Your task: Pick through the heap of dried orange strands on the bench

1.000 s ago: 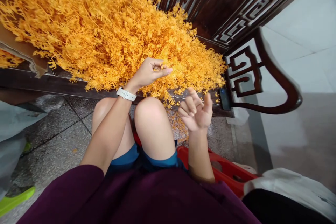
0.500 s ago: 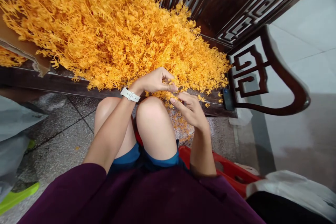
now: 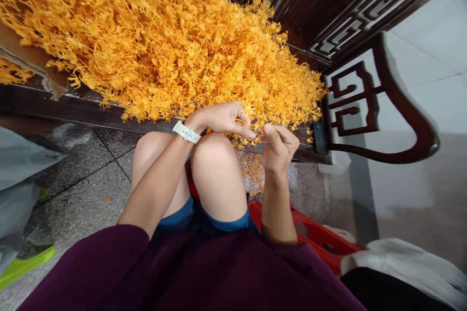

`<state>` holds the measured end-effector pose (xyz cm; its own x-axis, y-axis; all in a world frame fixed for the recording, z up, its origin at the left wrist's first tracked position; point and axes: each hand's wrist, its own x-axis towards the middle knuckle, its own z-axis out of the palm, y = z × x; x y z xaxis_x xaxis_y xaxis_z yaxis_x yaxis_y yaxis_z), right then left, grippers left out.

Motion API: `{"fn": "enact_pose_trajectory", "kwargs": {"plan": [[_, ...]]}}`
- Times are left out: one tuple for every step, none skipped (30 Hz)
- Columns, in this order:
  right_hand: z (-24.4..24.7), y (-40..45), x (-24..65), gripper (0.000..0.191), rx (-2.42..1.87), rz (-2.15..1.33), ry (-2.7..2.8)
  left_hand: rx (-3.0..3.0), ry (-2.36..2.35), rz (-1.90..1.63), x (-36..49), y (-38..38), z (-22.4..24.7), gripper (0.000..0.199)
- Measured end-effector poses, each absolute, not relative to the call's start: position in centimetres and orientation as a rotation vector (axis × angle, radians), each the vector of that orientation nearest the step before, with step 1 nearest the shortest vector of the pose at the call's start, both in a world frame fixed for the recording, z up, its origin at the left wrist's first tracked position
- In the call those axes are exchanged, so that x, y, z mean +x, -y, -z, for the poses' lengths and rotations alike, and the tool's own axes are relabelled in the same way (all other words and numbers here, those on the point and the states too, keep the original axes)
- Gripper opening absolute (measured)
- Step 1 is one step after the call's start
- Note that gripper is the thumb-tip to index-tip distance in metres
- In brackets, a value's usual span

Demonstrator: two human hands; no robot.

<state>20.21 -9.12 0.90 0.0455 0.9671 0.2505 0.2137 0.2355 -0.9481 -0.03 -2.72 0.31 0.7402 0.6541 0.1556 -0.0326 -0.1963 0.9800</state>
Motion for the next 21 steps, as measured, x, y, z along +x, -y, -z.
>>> {"fn": "enact_pose_trajectory", "kwargs": {"plan": [[-1.0,9.0,20.3,0.025,-1.200,-0.908,1.384,1.656,-0.500,-0.686,0.0,2.7,-0.3,0.040],[-1.2,9.0,20.4,0.027,-1.182,-0.964,1.360,1.644,-0.495,-0.698,0.0,2.6,-0.4,0.040],[-1.5,8.9,20.5,0.030,-1.151,-1.031,1.337,1.632,-0.485,-0.708,0.0,2.6,-0.5,0.041],[-1.8,8.9,20.5,0.033,-1.112,-1.105,1.314,1.622,-0.471,-0.719,0.0,2.6,-0.7,0.043],[-2.1,9.0,20.5,0.037,-1.074,-1.176,1.295,1.617,-0.456,-0.728,0.0,2.6,-0.9,0.045],[-2.3,9.0,20.4,0.041,-1.047,-1.239,1.283,1.615,-0.437,-0.732,0.1,2.7,-1.1,0.048],[-2.6,9.1,20.3,0.045,-1.032,-1.292,1.277,1.613,-0.417,-0.734,0.2,2.7,-1.4,0.052],[-2.7,9.2,20.1,0.049,-1.026,-1.338,1.273,1.607,-0.398,-0.732,0.3,2.8,-1.5,0.055],[-2.9,9.3,20.0,0.051,-1.017,-1.389,1.271,1.598,-0.378,-0.723,0.4,2.9,-1.7,0.058],[-2.9,9.4,20.0,0.053,-0.989,-1.446,1.266,1.590,-0.354,-0.709,0.5,2.9,-1.7,0.060],[-3.0,9.4,20.1,0.055,-0.927,-1.506,1.259,1.580,-0.338,-0.707,0.5,2.9,-1.5,0.062],[-3.0,9.4,20.4,0.056,-0.835,-1.549,1.240,1.565,-0.339,-0.732,0.3,2.8,-1.3,0.063],[-3.0,9.5,20.9,0.057,-0.722,-1.549,1.213,1.538,-0.361,-0.790,-0.2,2.6,-1.1,0.065],[-3.1,9.5,21.7,0.057,-0.611,-1.506,1.186,1.497,-0.406,-0.884,-0.8,2.5,-0.8,0.066],[-3.3,9.6,22.6,0.056,-0.520,-1.431,1.166,1.441,-0.466,-1.004,-1.6,2.4,-0.5,0.068],[-3.5,9.6,23.6,0.054,-0.466,-1.343,1.156,1.370,-0.535,-1.132,-2.5,2.3,-0.4,0.069],[-3.7,9.7,24.7,0.052,-0.472,-1.298,1.178,1.309,-0.593,-1.235,-3.4,2.2,-0.3,0.068],[-4.1,9.8,25.7,0.050,-0.516,-1.290,1.226,1.267,-0.629,-1.295,-4.2,2.3,-0.3,0.066],[-4.4,9.9,26.6,0.047,-0.582,-1.309,1.310,1.243,-0.650,-1.319,-4.8,2.3,-0.5,0.064],[-4.8,10.1,27.4,0.044,-0.669,-1.351,1.426,1.239,-0.663,-1.329,-5.2,2.4,-0.7,0.061],[-5.2,10.3,27.9,0.038,-0.760,-1.403,1.573,1.246,-0.675,-1.329,-5.2,2.5,-0.9,0.060]]}}
